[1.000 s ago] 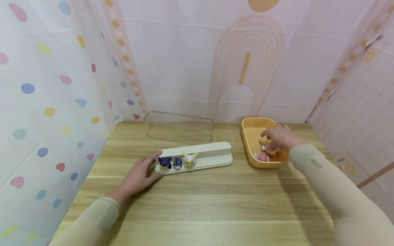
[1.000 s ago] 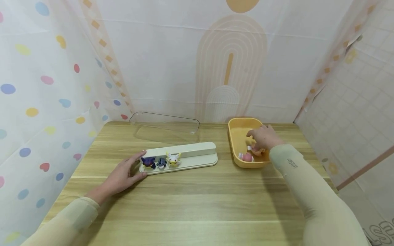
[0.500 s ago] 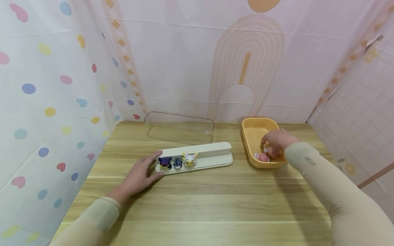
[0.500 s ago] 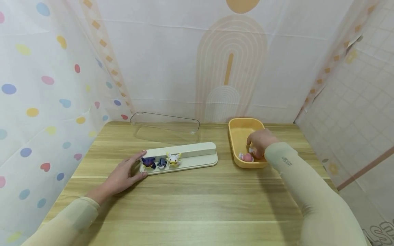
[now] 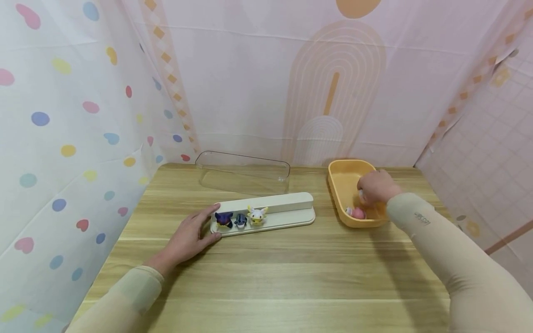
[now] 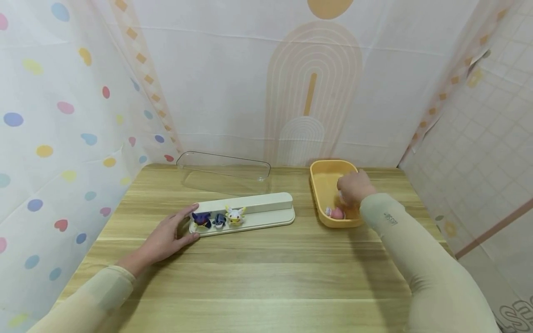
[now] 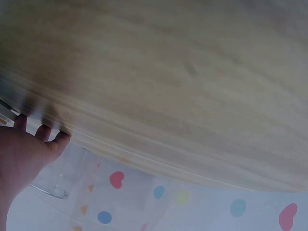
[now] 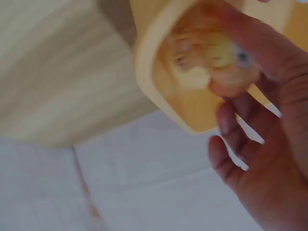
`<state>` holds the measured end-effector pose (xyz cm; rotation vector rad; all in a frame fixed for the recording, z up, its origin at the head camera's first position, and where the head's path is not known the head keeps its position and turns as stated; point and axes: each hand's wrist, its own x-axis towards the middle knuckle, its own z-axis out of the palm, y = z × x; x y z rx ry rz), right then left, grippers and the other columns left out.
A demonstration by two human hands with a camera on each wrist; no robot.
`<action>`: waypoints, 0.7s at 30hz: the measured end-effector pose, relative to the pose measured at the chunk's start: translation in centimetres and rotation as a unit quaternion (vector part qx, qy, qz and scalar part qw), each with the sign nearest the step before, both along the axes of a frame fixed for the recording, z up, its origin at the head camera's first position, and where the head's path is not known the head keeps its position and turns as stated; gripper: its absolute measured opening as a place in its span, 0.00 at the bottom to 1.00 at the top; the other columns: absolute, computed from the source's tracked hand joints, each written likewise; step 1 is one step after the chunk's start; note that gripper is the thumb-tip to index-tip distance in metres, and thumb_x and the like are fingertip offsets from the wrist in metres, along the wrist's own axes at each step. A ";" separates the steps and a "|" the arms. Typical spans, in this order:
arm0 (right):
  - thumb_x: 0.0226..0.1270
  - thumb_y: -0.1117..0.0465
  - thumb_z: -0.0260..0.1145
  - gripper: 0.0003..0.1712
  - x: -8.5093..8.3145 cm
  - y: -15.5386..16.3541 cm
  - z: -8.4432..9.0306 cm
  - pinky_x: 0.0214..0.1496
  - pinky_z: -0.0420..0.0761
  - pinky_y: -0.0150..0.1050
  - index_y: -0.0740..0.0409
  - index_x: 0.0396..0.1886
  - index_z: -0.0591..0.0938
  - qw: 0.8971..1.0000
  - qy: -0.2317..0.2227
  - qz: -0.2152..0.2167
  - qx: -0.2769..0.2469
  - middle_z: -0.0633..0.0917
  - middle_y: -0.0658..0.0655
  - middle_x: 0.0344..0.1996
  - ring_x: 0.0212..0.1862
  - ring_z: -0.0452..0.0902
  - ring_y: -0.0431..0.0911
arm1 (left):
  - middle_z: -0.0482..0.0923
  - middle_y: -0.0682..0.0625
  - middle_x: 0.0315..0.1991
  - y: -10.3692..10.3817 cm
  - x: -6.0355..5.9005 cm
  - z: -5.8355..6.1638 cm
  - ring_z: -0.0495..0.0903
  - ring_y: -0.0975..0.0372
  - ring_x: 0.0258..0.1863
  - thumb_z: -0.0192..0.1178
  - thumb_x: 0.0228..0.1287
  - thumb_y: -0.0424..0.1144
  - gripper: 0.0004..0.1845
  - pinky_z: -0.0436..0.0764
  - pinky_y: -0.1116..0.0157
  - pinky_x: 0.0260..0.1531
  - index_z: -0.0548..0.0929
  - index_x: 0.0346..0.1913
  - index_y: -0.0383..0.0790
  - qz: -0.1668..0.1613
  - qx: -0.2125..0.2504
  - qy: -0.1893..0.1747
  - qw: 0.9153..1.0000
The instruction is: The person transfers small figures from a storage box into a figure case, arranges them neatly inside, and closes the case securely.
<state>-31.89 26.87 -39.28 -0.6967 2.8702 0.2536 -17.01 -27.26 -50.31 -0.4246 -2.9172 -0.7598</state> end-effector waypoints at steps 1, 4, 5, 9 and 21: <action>0.61 0.56 0.70 0.07 -0.2 0.1 -0.2 0.55 0.81 0.63 0.53 0.35 0.88 1.000 0.000 -0.019 -0.024 0.88 0.56 0.32 0.38 0.82 0.54 | 0.74 0.39 0.77 0.0 0.0 0.0 0.72 0.32 0.72 0.73 0.71 0.50 0.47 0.67 0.29 0.73 0.57 0.86 0.61 0.000 0.000 -0.001 1.000; 0.66 0.48 0.73 0.19 -0.5 0.5 -0.7 0.52 0.81 0.60 0.58 0.46 0.86 0.990 -0.017 -0.083 -0.112 0.89 0.57 0.38 0.41 0.82 0.54 | 0.73 0.39 0.77 0.0 0.0 0.0 0.72 0.32 0.73 0.73 0.71 0.50 0.48 0.66 0.29 0.73 0.57 0.86 0.61 -0.001 0.000 -0.006 1.000; 0.66 0.46 0.74 0.23 -0.5 0.6 -0.9 0.51 0.82 0.58 0.59 0.48 0.85 0.985 -0.025 -0.101 -0.138 0.88 0.57 0.39 0.42 0.82 0.54 | 0.73 0.39 0.77 0.0 -0.1 0.0 0.72 0.32 0.73 0.72 0.71 0.50 0.48 0.66 0.29 0.73 0.57 0.86 0.61 -0.001 0.000 -0.006 1.000; 0.70 0.41 0.73 0.27 -0.5 0.8 -1.6 0.42 0.78 0.49 0.61 0.46 0.82 0.970 -0.044 -0.145 -0.193 0.85 0.57 0.35 0.38 0.79 0.52 | 0.73 0.39 0.78 -0.1 -0.2 -0.1 0.72 0.32 0.73 0.72 0.71 0.50 0.48 0.66 0.30 0.73 0.56 0.86 0.61 -0.001 -0.002 -0.005 1.000; 0.67 0.42 0.75 0.37 0.9 0.2 -4.0 0.46 0.80 0.54 0.63 0.62 0.72 0.956 0.038 -0.171 -0.236 0.86 0.66 0.42 0.43 0.81 0.59 | 0.72 0.38 0.78 -0.1 -0.2 -0.3 0.72 0.31 0.72 0.72 0.71 0.51 0.48 0.68 0.29 0.72 0.56 0.86 0.61 -0.001 0.001 -0.001 1.000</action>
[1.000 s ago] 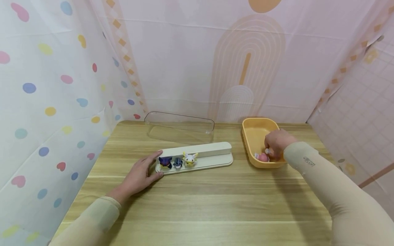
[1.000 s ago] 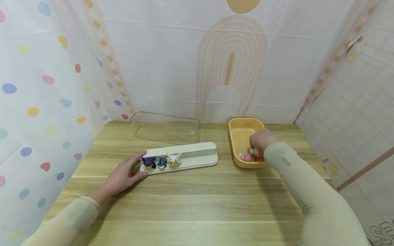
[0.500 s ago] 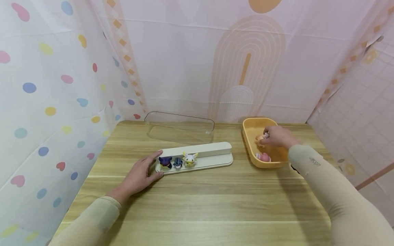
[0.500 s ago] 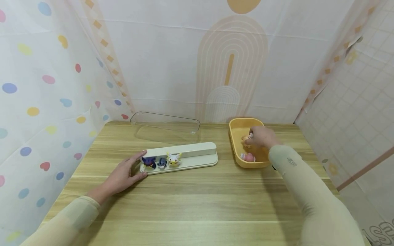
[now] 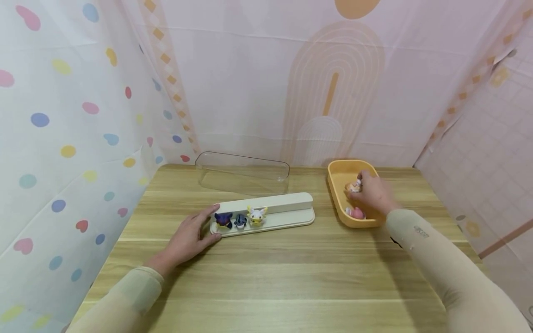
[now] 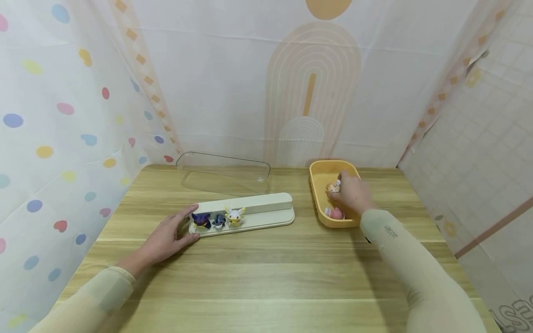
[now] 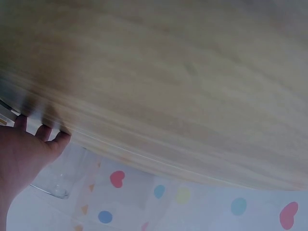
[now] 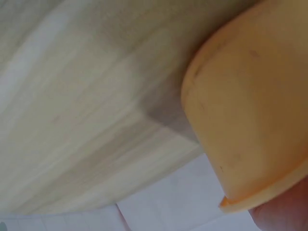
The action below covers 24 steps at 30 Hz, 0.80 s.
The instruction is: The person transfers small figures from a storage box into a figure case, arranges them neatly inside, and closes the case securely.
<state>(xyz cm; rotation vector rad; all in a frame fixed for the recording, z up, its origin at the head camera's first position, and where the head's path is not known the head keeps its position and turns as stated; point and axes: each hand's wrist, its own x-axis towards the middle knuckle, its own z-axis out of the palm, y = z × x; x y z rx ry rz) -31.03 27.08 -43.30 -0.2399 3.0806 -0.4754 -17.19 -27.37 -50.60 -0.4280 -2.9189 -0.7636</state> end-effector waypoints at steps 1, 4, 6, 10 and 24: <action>0.67 0.42 0.75 0.37 0.1 -0.1 -0.1 0.44 0.79 0.53 0.63 0.60 0.72 1.000 0.006 -0.005 -0.005 0.86 0.65 0.41 0.41 0.81 0.58 | 0.72 0.38 0.78 0.0 0.0 0.0 0.72 0.31 0.72 0.72 0.71 0.51 0.48 0.68 0.29 0.72 0.57 0.86 0.60 0.000 0.001 0.002 1.000; 0.67 0.42 0.76 0.36 0.3 -0.4 -0.3 0.42 0.77 0.52 0.63 0.57 0.71 1.000 0.019 -0.019 -0.012 0.85 0.66 0.39 0.41 0.81 0.59 | 0.72 0.38 0.78 0.0 0.0 0.1 0.72 0.31 0.72 0.73 0.71 0.50 0.48 0.68 0.29 0.72 0.57 0.86 0.60 -0.001 0.001 0.003 1.000; 0.66 0.42 0.76 0.36 0.4 -0.5 -0.4 0.43 0.78 0.52 0.63 0.57 0.71 0.999 0.021 -0.027 -0.022 0.85 0.67 0.40 0.42 0.81 0.60 | 0.72 0.39 0.78 0.0 0.0 0.1 0.72 0.31 0.73 0.72 0.71 0.50 0.48 0.67 0.29 0.72 0.56 0.86 0.60 -0.001 0.001 0.000 1.000; 0.65 0.42 0.77 0.36 0.6 -0.6 -0.7 0.44 0.79 0.52 0.61 0.55 0.71 0.999 0.031 -0.032 -0.028 0.84 0.67 0.41 0.43 0.81 0.60 | 0.72 0.39 0.78 -0.1 0.0 0.2 0.72 0.32 0.73 0.72 0.71 0.50 0.48 0.67 0.29 0.73 0.56 0.86 0.60 -0.001 0.000 -0.004 1.000; 0.63 0.51 0.80 0.33 0.8 -0.3 0.3 0.58 0.77 0.61 0.65 0.53 0.71 0.993 0.050 -0.027 -0.101 0.77 0.67 0.47 0.54 0.72 0.62 | 0.72 0.39 0.78 0.0 0.0 0.3 0.71 0.32 0.73 0.72 0.71 0.50 0.48 0.67 0.29 0.73 0.56 0.86 0.60 -0.001 0.001 -0.005 1.000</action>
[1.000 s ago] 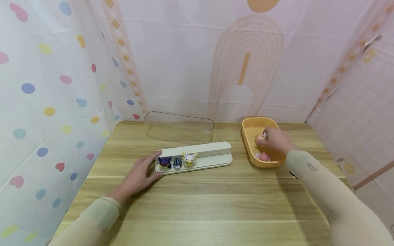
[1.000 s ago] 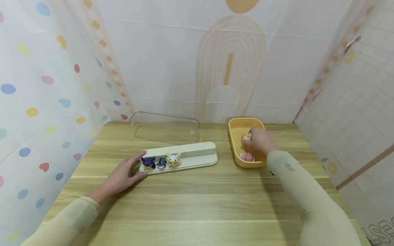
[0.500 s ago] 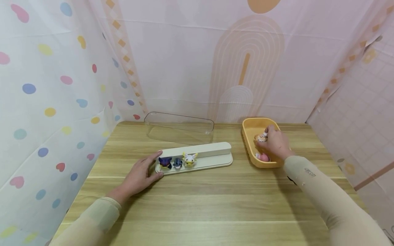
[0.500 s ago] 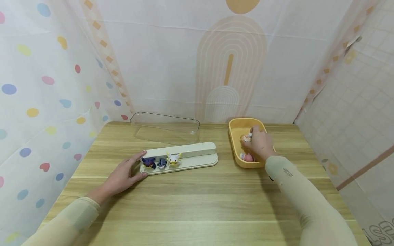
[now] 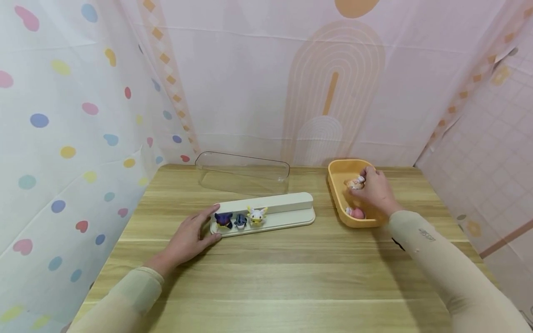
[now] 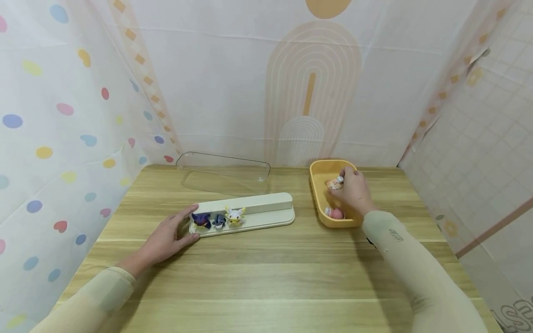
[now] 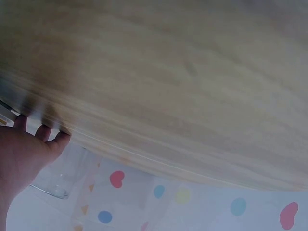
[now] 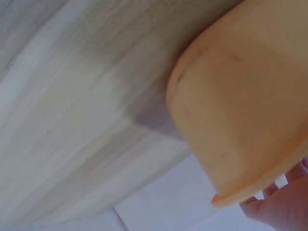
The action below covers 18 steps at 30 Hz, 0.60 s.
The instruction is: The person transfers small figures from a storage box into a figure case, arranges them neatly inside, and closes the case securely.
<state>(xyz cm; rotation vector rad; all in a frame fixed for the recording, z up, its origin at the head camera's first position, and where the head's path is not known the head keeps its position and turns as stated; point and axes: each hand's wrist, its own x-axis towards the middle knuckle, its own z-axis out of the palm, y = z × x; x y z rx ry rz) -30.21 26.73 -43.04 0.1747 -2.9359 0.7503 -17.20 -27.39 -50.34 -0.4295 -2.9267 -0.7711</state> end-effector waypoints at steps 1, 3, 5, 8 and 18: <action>0.63 0.51 0.80 0.33 0.0 0.0 0.1 0.58 0.76 0.61 0.65 0.53 0.71 1.000 0.005 0.003 0.002 0.77 0.67 0.46 0.54 0.72 0.62 | 0.72 0.39 0.78 0.0 0.0 0.0 0.72 0.32 0.73 0.72 0.71 0.50 0.48 0.67 0.29 0.73 0.56 0.86 0.60 0.000 0.000 0.001 1.000; 0.62 0.51 0.81 0.34 0.1 0.0 0.4 0.56 0.76 0.60 0.65 0.52 0.71 1.000 0.014 0.010 0.005 0.77 0.66 0.45 0.52 0.72 0.62 | 0.72 0.39 0.78 0.0 0.1 0.0 0.72 0.32 0.73 0.72 0.71 0.49 0.48 0.67 0.29 0.73 0.56 0.86 0.59 -0.001 -0.001 0.002 1.000; 0.61 0.51 0.82 0.34 0.3 -0.2 0.7 0.54 0.76 0.59 0.65 0.50 0.72 1.000 0.021 0.014 0.006 0.78 0.65 0.44 0.51 0.72 0.61 | 0.72 0.39 0.78 0.0 0.1 0.0 0.71 0.32 0.73 0.72 0.71 0.50 0.48 0.66 0.29 0.73 0.56 0.86 0.60 -0.001 -0.001 0.000 1.000; 0.60 0.52 0.83 0.33 0.7 -0.5 1.5 0.53 0.76 0.57 0.65 0.49 0.73 0.999 0.028 0.016 -0.001 0.78 0.66 0.45 0.51 0.72 0.60 | 0.72 0.39 0.78 -0.1 0.1 0.0 0.71 0.32 0.73 0.72 0.71 0.50 0.48 0.66 0.29 0.73 0.56 0.86 0.60 0.000 -0.002 -0.001 1.000; 0.58 0.52 0.84 0.33 2.4 -3.1 4.2 0.63 0.77 0.61 0.65 0.48 0.73 0.997 0.041 0.055 -0.037 0.80 0.67 0.52 0.62 0.74 0.65 | 0.72 0.39 0.78 -0.3 0.1 0.0 0.71 0.32 0.73 0.72 0.71 0.50 0.48 0.68 0.29 0.72 0.56 0.86 0.61 0.006 -0.001 -0.005 1.000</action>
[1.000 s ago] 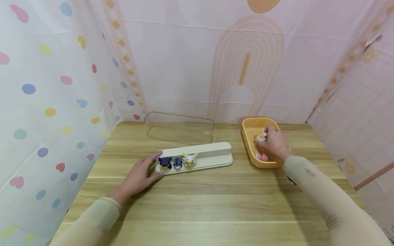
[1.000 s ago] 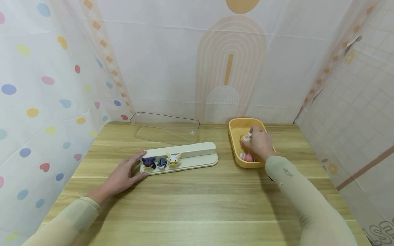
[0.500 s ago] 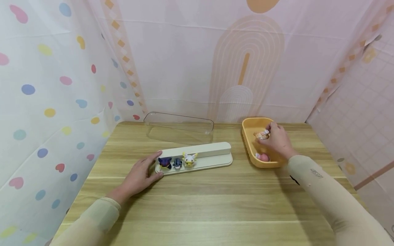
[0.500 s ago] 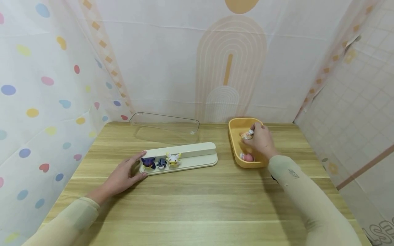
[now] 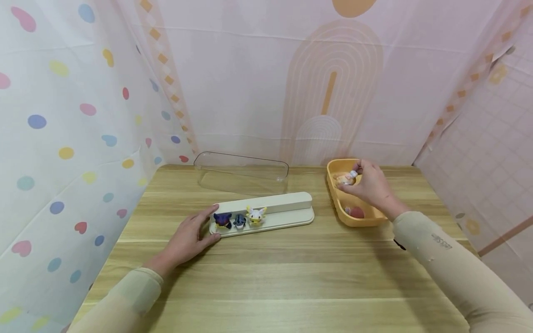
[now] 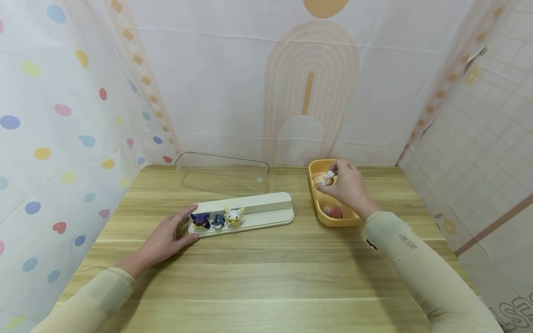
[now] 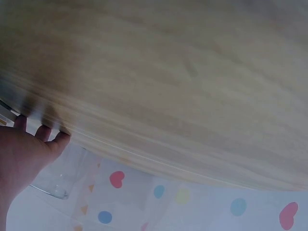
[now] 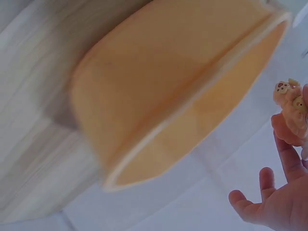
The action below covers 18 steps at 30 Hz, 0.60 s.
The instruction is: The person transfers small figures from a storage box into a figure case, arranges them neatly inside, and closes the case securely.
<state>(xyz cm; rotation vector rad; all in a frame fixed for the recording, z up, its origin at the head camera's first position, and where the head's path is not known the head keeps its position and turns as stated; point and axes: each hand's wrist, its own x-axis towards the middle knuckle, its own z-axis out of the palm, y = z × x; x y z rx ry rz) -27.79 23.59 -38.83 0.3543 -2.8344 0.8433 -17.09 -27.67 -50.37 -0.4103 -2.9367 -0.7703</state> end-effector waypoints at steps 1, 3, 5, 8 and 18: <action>0.57 0.53 0.85 0.32 0.2 -0.5 0.1 0.63 0.78 0.60 0.65 0.47 0.74 1.000 0.002 0.008 -0.005 0.81 0.66 0.51 0.61 0.76 0.64 | 0.72 0.39 0.78 0.0 0.0 0.0 0.71 0.32 0.73 0.72 0.71 0.50 0.48 0.69 0.29 0.72 0.56 0.86 0.61 0.000 0.000 0.000 1.000; 0.56 0.54 0.85 0.31 0.6 -1.5 0.2 0.62 0.80 0.58 0.65 0.47 0.75 1.000 0.005 0.025 -0.010 0.82 0.65 0.49 0.60 0.79 0.63 | 0.72 0.39 0.78 0.1 0.1 0.1 0.71 0.32 0.73 0.72 0.71 0.50 0.48 0.69 0.29 0.72 0.56 0.86 0.60 0.000 0.000 0.001 1.000; 0.55 0.55 0.86 0.30 1.1 -2.6 0.2 0.60 0.81 0.55 0.64 0.45 0.76 0.999 0.009 0.041 -0.013 0.83 0.64 0.47 0.55 0.83 0.62 | 0.73 0.38 0.78 0.1 0.1 0.1 0.72 0.31 0.72 0.72 0.71 0.51 0.48 0.69 0.29 0.71 0.57 0.86 0.60 -0.001 0.000 0.005 1.000; 0.53 0.56 0.87 0.30 1.8 -4.6 -0.2 0.59 0.82 0.54 0.62 0.45 0.77 0.997 0.017 0.068 -0.013 0.83 0.63 0.46 0.55 0.84 0.62 | 0.73 0.38 0.77 0.2 0.1 0.1 0.73 0.31 0.72 0.72 0.71 0.51 0.47 0.69 0.29 0.71 0.58 0.86 0.59 -0.001 0.001 0.011 1.000; 0.47 0.48 0.90 0.34 3.9 -11.2 -2.6 0.70 0.76 0.60 0.57 0.45 0.79 0.982 0.089 0.146 0.082 0.85 0.58 0.44 0.58 0.80 0.60 | 0.73 0.38 0.77 0.2 0.0 0.3 0.72 0.32 0.73 0.72 0.71 0.50 0.47 0.69 0.29 0.72 0.57 0.86 0.60 0.002 -0.001 0.002 1.000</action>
